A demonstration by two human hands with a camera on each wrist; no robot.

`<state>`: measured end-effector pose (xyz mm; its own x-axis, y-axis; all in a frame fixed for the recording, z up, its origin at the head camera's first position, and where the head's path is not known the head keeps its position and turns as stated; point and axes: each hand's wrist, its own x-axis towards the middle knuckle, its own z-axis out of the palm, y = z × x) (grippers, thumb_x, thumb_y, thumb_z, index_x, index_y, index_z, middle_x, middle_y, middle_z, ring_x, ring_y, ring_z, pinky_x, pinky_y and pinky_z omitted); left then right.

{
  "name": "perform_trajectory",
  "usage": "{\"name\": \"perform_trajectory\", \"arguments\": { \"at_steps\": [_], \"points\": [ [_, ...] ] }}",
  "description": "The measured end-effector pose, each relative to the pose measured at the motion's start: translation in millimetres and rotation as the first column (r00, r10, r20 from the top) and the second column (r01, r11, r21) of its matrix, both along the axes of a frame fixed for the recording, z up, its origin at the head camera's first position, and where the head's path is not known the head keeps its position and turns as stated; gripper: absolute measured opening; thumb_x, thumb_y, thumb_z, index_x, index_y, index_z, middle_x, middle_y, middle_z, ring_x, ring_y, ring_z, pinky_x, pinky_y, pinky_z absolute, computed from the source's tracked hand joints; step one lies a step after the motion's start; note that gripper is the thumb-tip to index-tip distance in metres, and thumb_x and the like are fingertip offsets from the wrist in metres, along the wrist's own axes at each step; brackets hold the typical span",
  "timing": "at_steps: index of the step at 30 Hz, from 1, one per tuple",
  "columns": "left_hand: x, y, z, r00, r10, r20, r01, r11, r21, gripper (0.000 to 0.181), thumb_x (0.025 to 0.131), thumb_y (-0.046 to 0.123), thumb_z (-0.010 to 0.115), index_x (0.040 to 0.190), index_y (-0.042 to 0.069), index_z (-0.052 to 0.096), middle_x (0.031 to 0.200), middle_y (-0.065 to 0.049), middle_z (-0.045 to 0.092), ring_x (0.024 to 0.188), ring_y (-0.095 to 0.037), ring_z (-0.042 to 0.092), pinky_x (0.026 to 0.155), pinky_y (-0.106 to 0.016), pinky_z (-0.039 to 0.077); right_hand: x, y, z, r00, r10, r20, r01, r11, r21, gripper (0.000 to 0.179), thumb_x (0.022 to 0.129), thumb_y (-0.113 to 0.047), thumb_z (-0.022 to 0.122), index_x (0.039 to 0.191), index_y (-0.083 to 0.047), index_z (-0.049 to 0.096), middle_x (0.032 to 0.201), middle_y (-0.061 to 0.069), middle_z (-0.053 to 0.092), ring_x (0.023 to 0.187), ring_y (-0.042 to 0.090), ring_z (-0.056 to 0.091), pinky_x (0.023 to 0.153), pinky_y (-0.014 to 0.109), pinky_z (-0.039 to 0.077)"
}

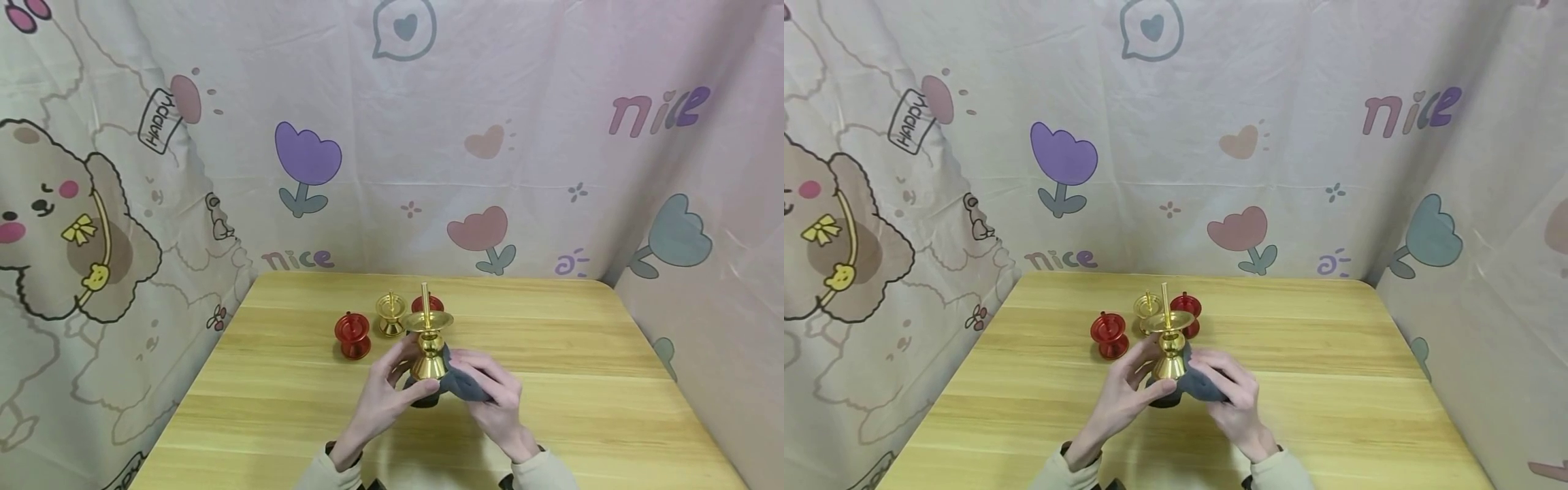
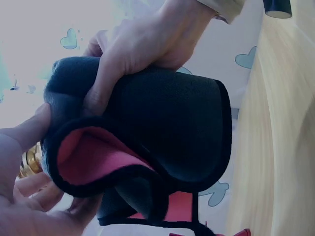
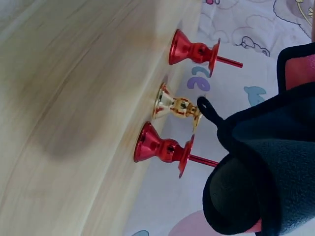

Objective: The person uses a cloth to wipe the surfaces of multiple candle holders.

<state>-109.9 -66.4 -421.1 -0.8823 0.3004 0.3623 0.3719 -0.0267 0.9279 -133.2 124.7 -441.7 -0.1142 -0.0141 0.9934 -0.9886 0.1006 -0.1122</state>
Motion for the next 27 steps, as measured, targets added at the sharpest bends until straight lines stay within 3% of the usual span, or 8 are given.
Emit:
{"name": "perform_trajectory", "arguments": {
  "at_steps": [7,15,18,23,27],
  "points": [
    [-0.9,-2.9,-0.4,0.992,-0.124,0.004,0.124,0.991,0.049,0.075,0.093,0.005,0.071,0.157,0.003,0.032,0.141,-0.027,0.056,0.124,-0.004,0.058,0.106,-0.024,0.050,0.6,1,-4.7,0.988,0.102,0.114,-0.091,0.991,-0.103,0.014,0.085,0.012,0.070,0.098,0.016,0.071,0.101,0.023,0.074,0.103,0.026,0.073,0.096,0.028,0.058],
    [-1.3,0.0,1.9,0.998,0.003,-0.060,-0.007,0.998,-0.067,0.066,0.084,0.012,0.082,0.143,0.018,0.054,0.138,-0.008,0.060,0.122,-0.014,0.057,0.106,-0.029,0.050,1.3,-2,5.1,0.998,-0.051,-0.028,0.051,0.999,-0.012,0.012,0.091,0.005,0.068,0.091,0.015,0.073,0.087,0.025,0.070,0.096,0.030,0.072,0.092,0.030,0.059],
    [-2.3,-1.7,0.9,0.998,-0.021,-0.064,0.018,0.999,-0.040,0.062,0.085,0.008,0.080,0.142,0.012,0.055,0.135,-0.013,0.061,0.120,-0.011,0.059,0.106,-0.027,0.051,1.7,-1,5.3,0.999,-0.030,-0.010,0.030,0.999,-0.024,0.012,0.090,0.005,0.068,0.092,0.015,0.072,0.089,0.025,0.070,0.098,0.029,0.072,0.093,0.029,0.059],
    [-3.9,-3.5,-2.3,0.992,-0.098,-0.082,0.100,0.995,0.020,0.071,0.090,0.003,0.073,0.153,0.003,0.040,0.134,-0.026,0.061,0.120,-0.009,0.062,0.108,-0.024,0.049,-1.1,1,-4.8,0.992,0.078,0.097,-0.069,0.993,-0.094,0.014,0.085,0.012,0.068,0.098,0.017,0.071,0.098,0.024,0.072,0.104,0.026,0.072,0.096,0.028,0.058],
    [-3.2,-3.0,-2.5,0.993,-0.087,-0.074,0.086,0.996,-0.018,0.074,0.091,0.006,0.072,0.156,0.008,0.036,0.143,-0.021,0.057,0.126,-0.012,0.059,0.111,-0.025,0.047,-1.8,2,-4.2,0.995,0.066,0.079,-0.060,0.995,-0.078,0.013,0.085,0.012,0.069,0.097,0.018,0.071,0.096,0.026,0.072,0.102,0.029,0.073,0.096,0.030,0.059]
  ]
}}
